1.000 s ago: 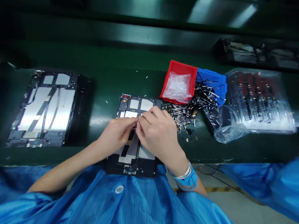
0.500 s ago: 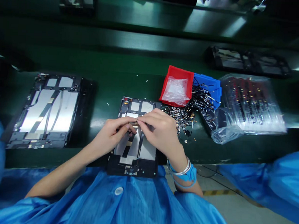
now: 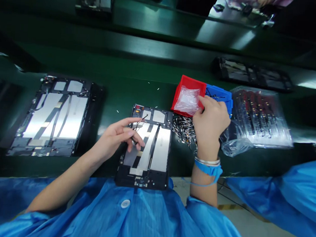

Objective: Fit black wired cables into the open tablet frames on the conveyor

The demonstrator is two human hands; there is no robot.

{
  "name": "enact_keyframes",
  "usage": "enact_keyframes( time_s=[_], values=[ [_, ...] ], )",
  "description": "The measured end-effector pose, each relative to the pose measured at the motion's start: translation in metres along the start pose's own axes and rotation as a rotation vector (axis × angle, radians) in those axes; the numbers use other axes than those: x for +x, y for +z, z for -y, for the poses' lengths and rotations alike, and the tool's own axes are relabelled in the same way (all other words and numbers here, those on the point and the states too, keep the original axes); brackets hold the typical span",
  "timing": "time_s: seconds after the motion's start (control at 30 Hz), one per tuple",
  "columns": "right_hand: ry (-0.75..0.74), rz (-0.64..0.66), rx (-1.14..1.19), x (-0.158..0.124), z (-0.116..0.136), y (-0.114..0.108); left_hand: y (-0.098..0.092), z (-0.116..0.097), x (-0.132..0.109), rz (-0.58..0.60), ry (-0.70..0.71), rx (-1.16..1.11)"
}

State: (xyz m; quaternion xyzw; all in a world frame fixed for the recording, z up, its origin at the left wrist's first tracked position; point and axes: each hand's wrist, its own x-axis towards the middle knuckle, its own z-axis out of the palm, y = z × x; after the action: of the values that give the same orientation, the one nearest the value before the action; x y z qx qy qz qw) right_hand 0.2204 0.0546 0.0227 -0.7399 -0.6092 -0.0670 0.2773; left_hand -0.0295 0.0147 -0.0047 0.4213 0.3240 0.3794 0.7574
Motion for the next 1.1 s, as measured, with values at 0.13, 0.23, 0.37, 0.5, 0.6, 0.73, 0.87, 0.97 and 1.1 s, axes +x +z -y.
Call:
enact_keyframes(
  time_s=[0.13,0.23,0.37,0.5,0.6,0.73,0.87,0.97,1.1],
  values=[
    [-0.076,0.256,0.445,-0.027,0.017,0.005,0.001,0.002,-0.004,0.169,-0.046,-0.318],
    [-0.13,0.696,0.975,-0.053,0.044,0.008,0.003,0.004,-0.008,0.3,-0.101,-0.452],
    [-0.202,0.724,1.275,-0.062,0.066,0.007,0.002,0.007,-0.013,0.424,-0.156,-0.527],
    [-0.193,0.732,1.201,-0.061,0.069,0.001,-0.006,0.01,-0.027,0.41,-0.137,-0.401],
    [-0.001,0.748,1.052,-0.062,0.069,0.004,-0.018,0.014,-0.045,0.006,0.04,0.048],
    [0.197,0.917,0.898,-0.063,0.075,0.019,-0.036,0.025,-0.064,-0.417,0.39,0.874],
    [0.217,0.892,0.825,-0.064,0.081,0.028,-0.044,0.037,-0.066,-0.286,0.568,1.254],
    [0.199,0.876,0.774,-0.063,0.082,0.028,-0.045,0.042,-0.065,-0.202,0.619,1.355],
    [0.192,0.897,0.751,-0.061,0.081,0.027,-0.048,0.044,-0.065,-0.129,0.64,1.459]
  ],
)
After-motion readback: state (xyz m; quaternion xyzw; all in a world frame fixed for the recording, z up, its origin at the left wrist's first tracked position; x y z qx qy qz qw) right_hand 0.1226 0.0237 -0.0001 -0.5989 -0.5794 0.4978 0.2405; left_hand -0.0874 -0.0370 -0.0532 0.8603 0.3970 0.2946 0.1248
